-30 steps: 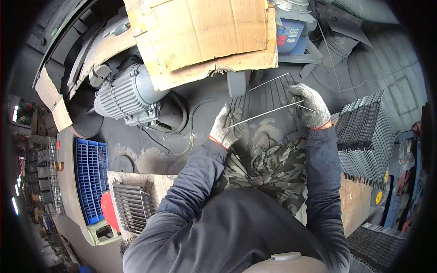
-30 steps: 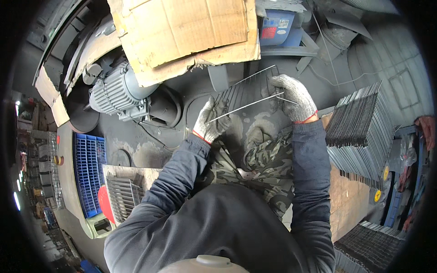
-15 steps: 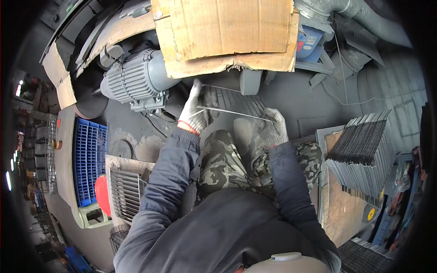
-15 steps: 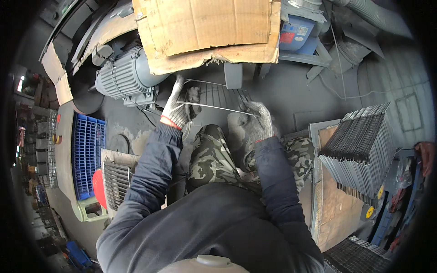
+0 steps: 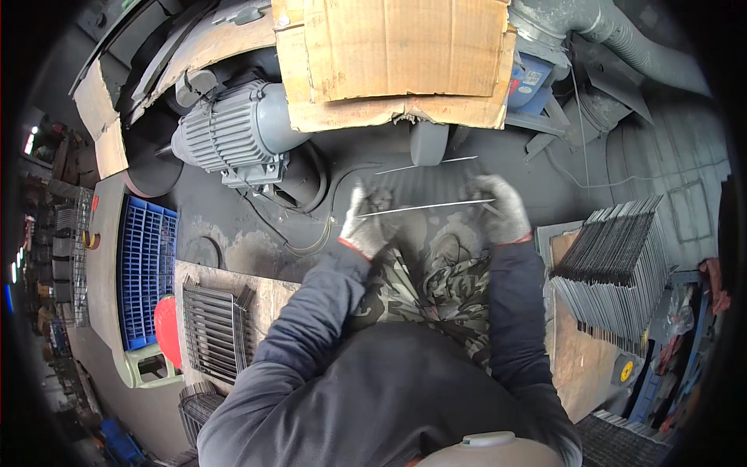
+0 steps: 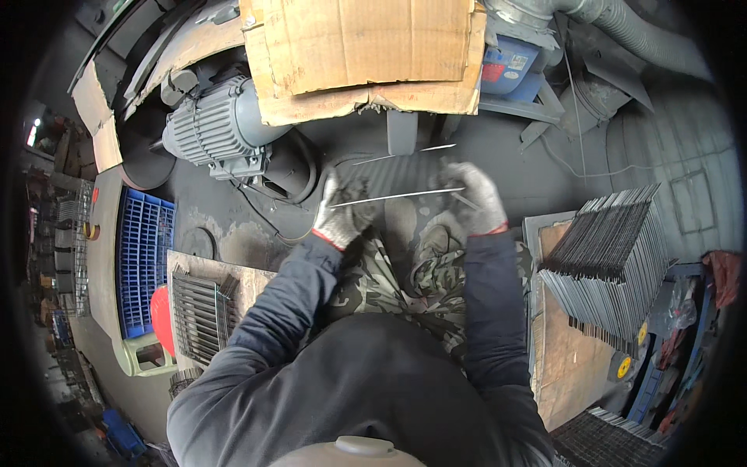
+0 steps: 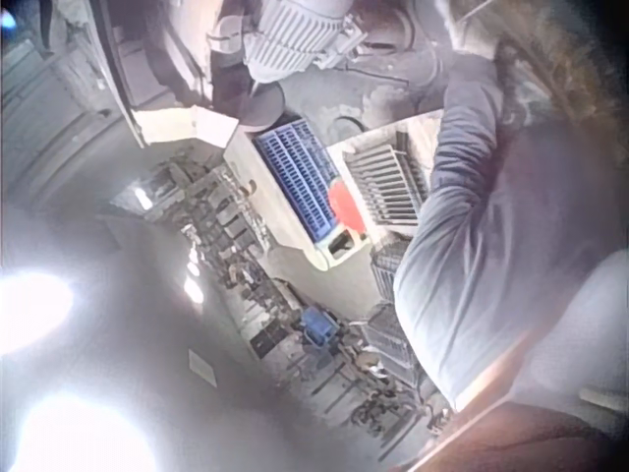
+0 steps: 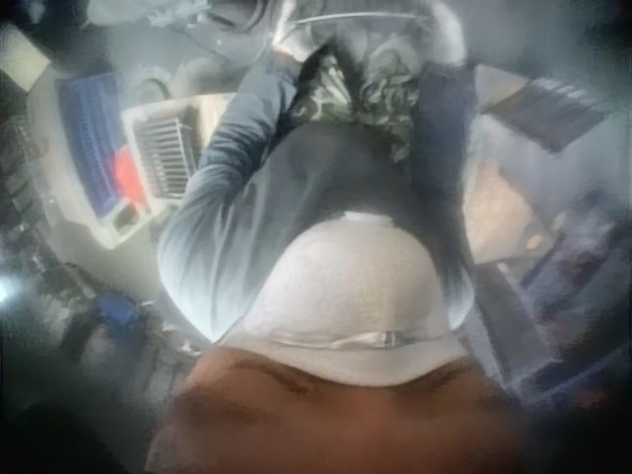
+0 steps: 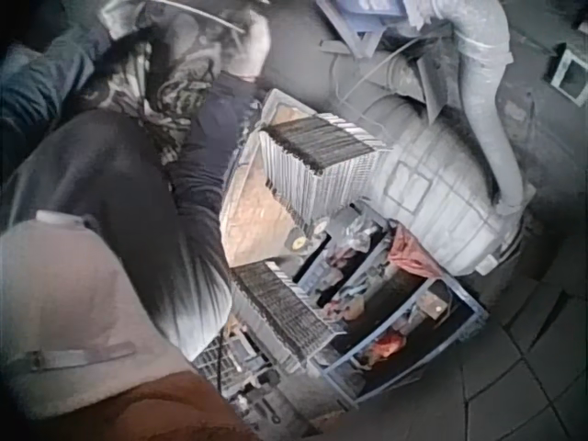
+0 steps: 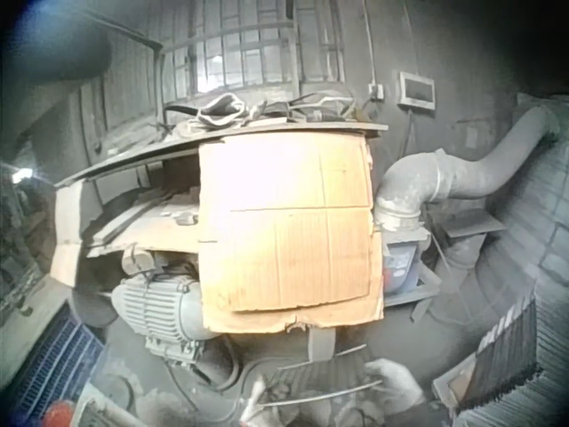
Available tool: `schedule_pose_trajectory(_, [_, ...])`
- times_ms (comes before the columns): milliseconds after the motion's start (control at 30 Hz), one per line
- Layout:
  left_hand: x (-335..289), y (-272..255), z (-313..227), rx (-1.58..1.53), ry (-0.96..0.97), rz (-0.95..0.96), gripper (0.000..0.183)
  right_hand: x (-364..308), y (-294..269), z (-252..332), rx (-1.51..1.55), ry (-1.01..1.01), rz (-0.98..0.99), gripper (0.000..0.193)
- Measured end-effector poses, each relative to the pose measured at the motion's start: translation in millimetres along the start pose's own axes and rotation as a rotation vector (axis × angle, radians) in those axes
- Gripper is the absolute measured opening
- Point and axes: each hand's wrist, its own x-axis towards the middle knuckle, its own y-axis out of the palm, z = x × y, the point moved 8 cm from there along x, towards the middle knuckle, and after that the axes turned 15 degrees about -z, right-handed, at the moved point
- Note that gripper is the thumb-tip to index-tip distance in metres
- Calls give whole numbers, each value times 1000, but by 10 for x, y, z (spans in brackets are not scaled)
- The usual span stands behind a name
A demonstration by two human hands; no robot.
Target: Picking up metal grates from a bin, inspecting them, and stacking them onto a pile.
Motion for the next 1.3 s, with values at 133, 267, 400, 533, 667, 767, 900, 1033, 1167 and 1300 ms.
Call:
schedule_pose_trajectory(133, [-373,197,-856,-132,121,38,52,-33,301,-739,80,100,25,17])
schedule_pose_trajectory(267, [-291,168,-906,52,157,166,59,-60,270,-723,303,178,-11,17])
schedule_pose_trajectory(400, [-28,237,-76,65,-56,158,61,-20,-435,-149,70,-155,-158,15])
schedule_pose_trajectory(533, [-324,605,200,-110,-102,151,57,-175,-636,160,112,-127,-250,15])
schedule_pose_trajectory(667, [73,153,-2,-66,-152,317,64,12,-548,-255,74,-136,-142,15])
schedule_pose_trajectory(767, [-343,-263,-561,-163,19,167,57,-135,227,-745,135,107,14,28])
schedule_pose_trajectory(900, [-723,-921,-1026,-181,187,74,56,-337,861,-1233,239,302,217,50])
schedule_pose_trajectory(1033, [-1074,-1234,-970,-144,179,67,54,-458,858,-1356,147,234,387,67])
schedule_pose_trajectory(1167, [-1363,-1098,-687,-204,77,-62,54,-731,725,-1126,87,255,492,71])
schedule_pose_trajectory(1300, [-1291,-879,-381,-234,-49,269,59,-720,78,-1241,236,285,427,69])
